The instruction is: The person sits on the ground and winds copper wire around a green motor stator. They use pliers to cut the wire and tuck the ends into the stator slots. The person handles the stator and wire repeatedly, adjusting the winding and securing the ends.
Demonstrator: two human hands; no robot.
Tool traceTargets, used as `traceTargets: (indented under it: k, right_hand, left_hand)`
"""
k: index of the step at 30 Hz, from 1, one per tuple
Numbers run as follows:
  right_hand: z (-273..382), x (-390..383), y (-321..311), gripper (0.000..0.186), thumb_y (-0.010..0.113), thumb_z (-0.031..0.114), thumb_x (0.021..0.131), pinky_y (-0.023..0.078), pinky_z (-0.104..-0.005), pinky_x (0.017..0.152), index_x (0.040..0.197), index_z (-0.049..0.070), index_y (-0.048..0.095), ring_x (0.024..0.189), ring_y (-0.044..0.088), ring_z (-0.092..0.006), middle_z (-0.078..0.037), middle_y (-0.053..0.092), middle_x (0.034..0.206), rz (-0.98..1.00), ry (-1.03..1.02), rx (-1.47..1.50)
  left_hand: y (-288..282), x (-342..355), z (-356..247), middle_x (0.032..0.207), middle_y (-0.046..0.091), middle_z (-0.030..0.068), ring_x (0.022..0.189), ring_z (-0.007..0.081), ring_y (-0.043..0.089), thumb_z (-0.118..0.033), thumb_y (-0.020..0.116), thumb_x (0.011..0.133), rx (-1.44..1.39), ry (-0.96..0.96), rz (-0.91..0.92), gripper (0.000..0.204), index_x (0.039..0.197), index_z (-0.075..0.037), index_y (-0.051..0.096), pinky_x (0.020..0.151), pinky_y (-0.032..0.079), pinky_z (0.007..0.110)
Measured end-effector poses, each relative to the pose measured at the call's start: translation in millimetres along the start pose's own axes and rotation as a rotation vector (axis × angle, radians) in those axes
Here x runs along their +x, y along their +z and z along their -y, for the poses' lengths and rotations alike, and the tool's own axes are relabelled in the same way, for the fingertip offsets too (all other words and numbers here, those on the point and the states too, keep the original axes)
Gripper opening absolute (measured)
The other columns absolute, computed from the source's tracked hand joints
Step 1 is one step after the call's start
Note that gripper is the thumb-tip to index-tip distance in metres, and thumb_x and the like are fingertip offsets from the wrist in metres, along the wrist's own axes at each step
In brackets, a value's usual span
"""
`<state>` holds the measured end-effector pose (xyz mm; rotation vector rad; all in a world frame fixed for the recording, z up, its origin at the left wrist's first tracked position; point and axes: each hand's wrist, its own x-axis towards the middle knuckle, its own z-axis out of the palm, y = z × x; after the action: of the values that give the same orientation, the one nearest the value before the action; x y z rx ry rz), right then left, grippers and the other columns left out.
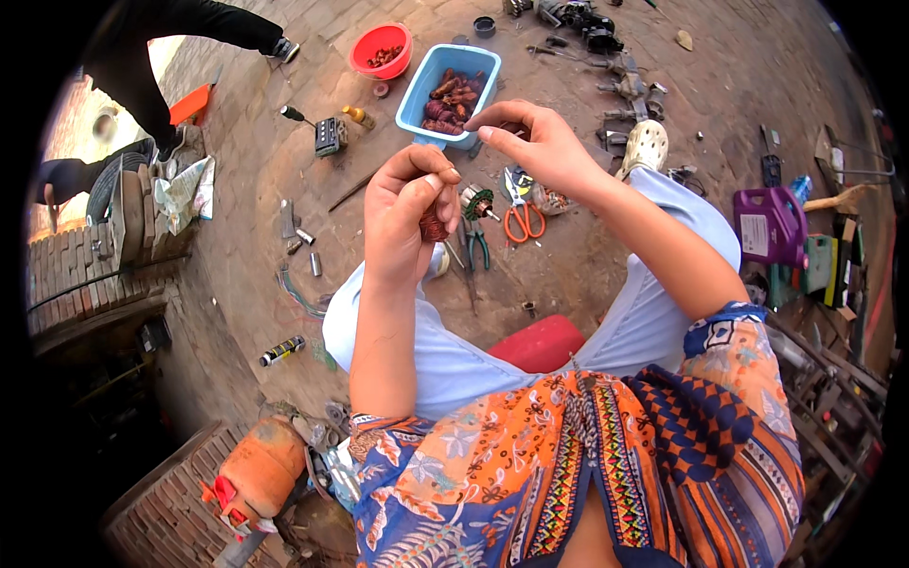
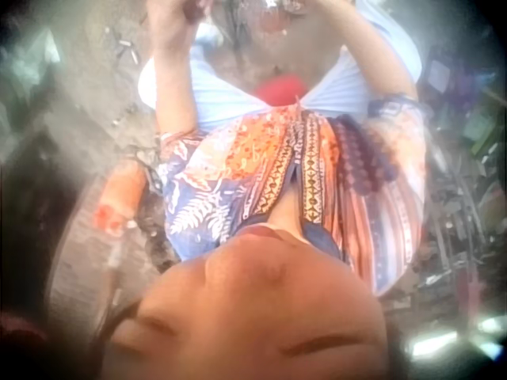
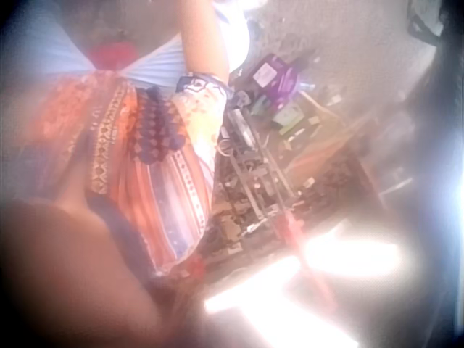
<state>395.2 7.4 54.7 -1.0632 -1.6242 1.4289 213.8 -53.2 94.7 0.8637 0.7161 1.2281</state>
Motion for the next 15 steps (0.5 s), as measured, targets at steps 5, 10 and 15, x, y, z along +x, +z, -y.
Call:
traceTargets:
  k: [5,10,15]
  right_hand:
    - [-13.9,-2.5,9.7,0.024,0.055,0.009,0.088,0.050,-0.0301,0.084,0.108,0.001,0.065,0.091,0.063,-0.0141,-0.008,0.068,0.099,0.437,-0.097,0.157]
    - [-9.3,-5.7,14.8,0.021,0.054,0.014,0.093,0.051,-0.0290,0.078,0.103,-0.003,0.063,0.083,0.064,-0.0134,-0.007,0.068,0.090,0.518,-0.078,-0.048]
    - [-8.8,1.8,6.1,0.024,0.047,0.017,0.099,0.049,-0.0240,0.069,0.099,-0.001,0.063,0.074,0.060,-0.0084,-0.002,0.064,0.080,0.338,0.076,0.322]
  left_hand:
    - [-2.7,0.7,0.0,0.073,0.043,0.0039,0.058,0.0091,0.043,-0.003,0.050,0.084,0.000,-0.012,-0.055,0.008,0.084,0.003,0.055,0.046,0.040,0.021]
    - [-12.2,2.0,-2.2,0.074,0.045,0.0040,0.059,0.0099,0.043,-0.005,0.050,0.085,-0.057,0.037,-0.046,0.012,0.088,0.004,0.057,0.046,0.040,0.021]
    - [-11.0,3.8,-10.2,0.090,0.057,0.0095,0.058,0.0084,0.046,-0.013,0.052,0.091,0.025,0.004,-0.153,0.026,0.108,0.005,0.058,0.046,0.042,0.021]
